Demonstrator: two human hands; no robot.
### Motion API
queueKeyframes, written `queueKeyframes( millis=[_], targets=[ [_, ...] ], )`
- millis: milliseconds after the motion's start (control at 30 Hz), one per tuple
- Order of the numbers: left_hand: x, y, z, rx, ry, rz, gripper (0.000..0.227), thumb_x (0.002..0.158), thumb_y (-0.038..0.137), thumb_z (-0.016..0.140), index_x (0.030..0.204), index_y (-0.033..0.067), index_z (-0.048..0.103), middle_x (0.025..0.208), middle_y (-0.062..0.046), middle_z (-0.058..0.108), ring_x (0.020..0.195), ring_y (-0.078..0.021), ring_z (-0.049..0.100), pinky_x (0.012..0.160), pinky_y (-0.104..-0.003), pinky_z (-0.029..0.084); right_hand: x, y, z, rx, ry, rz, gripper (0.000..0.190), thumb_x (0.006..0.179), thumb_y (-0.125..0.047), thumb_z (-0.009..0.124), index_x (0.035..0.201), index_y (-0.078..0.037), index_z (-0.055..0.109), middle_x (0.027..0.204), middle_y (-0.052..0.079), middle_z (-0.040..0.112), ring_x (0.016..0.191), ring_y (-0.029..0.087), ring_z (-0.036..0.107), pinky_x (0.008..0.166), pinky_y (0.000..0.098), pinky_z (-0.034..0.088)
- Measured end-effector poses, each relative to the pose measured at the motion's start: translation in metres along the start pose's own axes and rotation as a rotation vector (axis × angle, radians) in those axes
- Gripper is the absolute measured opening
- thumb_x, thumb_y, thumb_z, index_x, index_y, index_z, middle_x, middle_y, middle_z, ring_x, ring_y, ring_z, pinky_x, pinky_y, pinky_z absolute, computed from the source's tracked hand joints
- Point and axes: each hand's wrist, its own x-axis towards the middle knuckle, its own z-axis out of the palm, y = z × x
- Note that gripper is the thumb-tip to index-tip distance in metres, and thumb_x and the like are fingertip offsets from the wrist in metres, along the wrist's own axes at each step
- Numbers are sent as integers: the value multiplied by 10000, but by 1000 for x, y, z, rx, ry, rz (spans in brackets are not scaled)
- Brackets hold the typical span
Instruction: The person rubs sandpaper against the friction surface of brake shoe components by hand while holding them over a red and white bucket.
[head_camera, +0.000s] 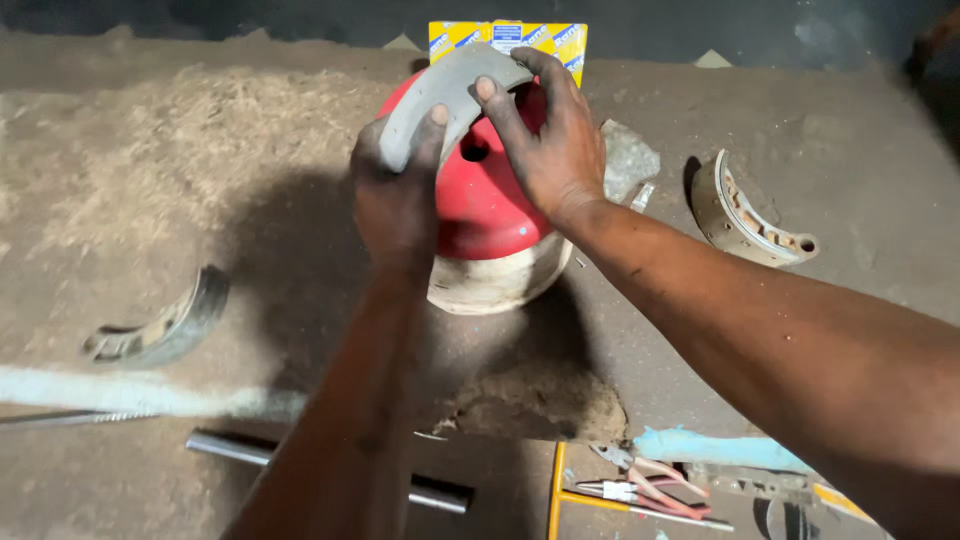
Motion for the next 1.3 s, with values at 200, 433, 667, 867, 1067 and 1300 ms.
queueKeyframes(
  millis=[200, 433, 667, 867, 1067, 1300],
  targets=[
    [-81, 32, 14, 141, 84, 125, 570, 821, 447, 841, 1168, 18, 694, 1178, -134, 700, 1102, -264, 674, 954, -382, 521, -45, 1, -74, 92, -29, 111, 601, 982, -530, 644, 1383, -86, 600, 1326, 165, 682, 1244, 305, 651, 1033, 403, 496],
    [-211, 65, 87, 227, 27, 231, 605, 788, 439, 881, 1215, 59, 683, 1340, -198, 641, 1239, -388, 614, 1048, -469, 488, -121, 44, -209, -14, -17, 249, 549, 1047, -427, 530, 1455, -61, 541, 1214, 150, 723, 1169, 244, 680, 1002, 368, 486],
    [-222, 55, 134, 230, -54, 305, 585, 749, 432, 869, 1165, 61, 690, 1400, -232, 613, 1254, -443, 579, 1017, -509, 473, -139, 107, -233, -164, 107, 261, 569, 1037, -433, 530, 1468, -60, 516, 1378, 233, 611, 1283, 394, 577, 1052, 470, 432],
    [-204, 45, 139, 206, -37, 532, 549, 846, 350, 820, 1235, 9, 635, 1333, -246, 631, 1238, -445, 601, 1035, -499, 497, -127, 99, -221, -162, 151, 212, 613, 967, -432, 586, 1476, -95, 527, 1403, 204, 597, 1306, 383, 558, 1075, 472, 421],
    [-206, 38, 137, 118, -93, 438, 485, 807, 303, 838, 1171, 39, 655, 1313, -228, 642, 1204, -429, 620, 1005, -493, 497, -125, 101, -223, -40, 169, 299, 603, 952, -442, 593, 1448, -102, 549, 1348, 173, 656, 1244, 309, 633, 1021, 409, 467],
    [-210, 10, 146, 85, -29, 616, 701, 749, 405, 870, 1304, 59, 618, 1358, -186, 621, 1270, -411, 594, 1060, -493, 472, -130, 115, -214, 21, 228, 220, 525, 994, -406, 602, 1398, -71, 599, 1292, 158, 711, 1242, 253, 667, 1034, 356, 479]
  ],
)
